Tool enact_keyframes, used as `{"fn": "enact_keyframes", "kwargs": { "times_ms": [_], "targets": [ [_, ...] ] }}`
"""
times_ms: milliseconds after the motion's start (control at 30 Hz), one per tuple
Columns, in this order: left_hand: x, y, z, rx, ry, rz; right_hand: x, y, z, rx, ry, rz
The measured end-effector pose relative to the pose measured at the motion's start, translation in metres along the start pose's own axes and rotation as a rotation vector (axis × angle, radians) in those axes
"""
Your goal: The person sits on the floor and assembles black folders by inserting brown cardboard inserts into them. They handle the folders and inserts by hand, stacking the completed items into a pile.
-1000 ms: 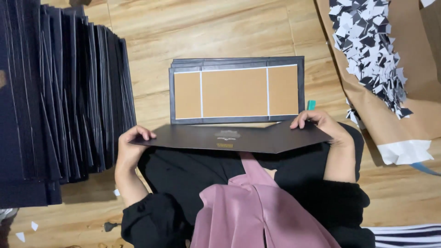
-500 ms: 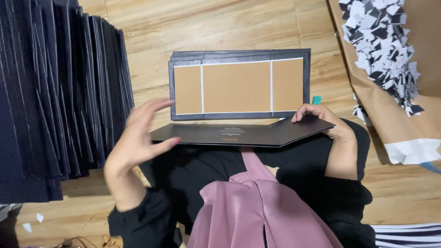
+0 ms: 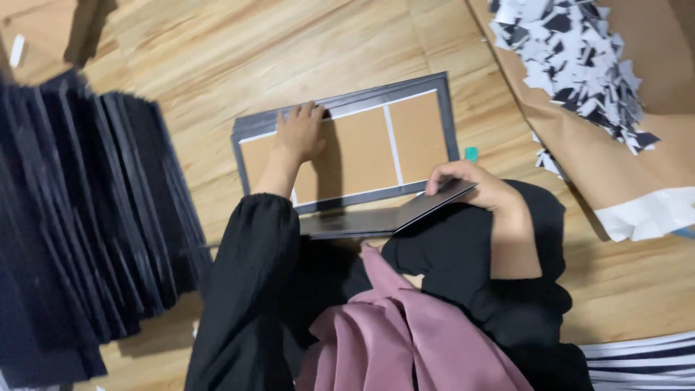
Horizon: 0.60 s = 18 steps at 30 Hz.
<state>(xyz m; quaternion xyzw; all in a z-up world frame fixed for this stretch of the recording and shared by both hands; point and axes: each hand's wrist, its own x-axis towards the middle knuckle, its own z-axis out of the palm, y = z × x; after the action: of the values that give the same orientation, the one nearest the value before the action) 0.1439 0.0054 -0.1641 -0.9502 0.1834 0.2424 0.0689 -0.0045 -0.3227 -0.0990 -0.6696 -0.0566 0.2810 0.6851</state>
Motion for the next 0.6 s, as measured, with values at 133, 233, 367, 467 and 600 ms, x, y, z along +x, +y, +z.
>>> {"fn": "enact_keyframes", "kwargs": {
  "times_ms": [133, 233, 367, 467, 600],
  "targets": [
    [0.002, 0.011, -0.015, -0.036, -0.005, -0.01, 0.003, -0.012, -0.003, -0.002, -0.049, -0.026],
    [0.01, 0.007, -0.016, -0.094, -0.057, -0.044, 0.005, -0.022, -0.006, -0.011, -0.068, -0.026],
    [0.005, 0.006, -0.028, -0.189, -0.049, -0.084, 0.009, -0.023, -0.008, -0.003, -0.086, -0.014],
    [0.021, -0.007, 0.004, -0.182, -0.075, -0.073, 0.008, -0.03, -0.008, -0.023, -0.087, -0.017],
    [0.0, 0.009, -0.012, -0.083, -0.144, -0.098, 0.006, -0.028, -0.004, -0.011, -0.083, -0.008]
  ]
}}
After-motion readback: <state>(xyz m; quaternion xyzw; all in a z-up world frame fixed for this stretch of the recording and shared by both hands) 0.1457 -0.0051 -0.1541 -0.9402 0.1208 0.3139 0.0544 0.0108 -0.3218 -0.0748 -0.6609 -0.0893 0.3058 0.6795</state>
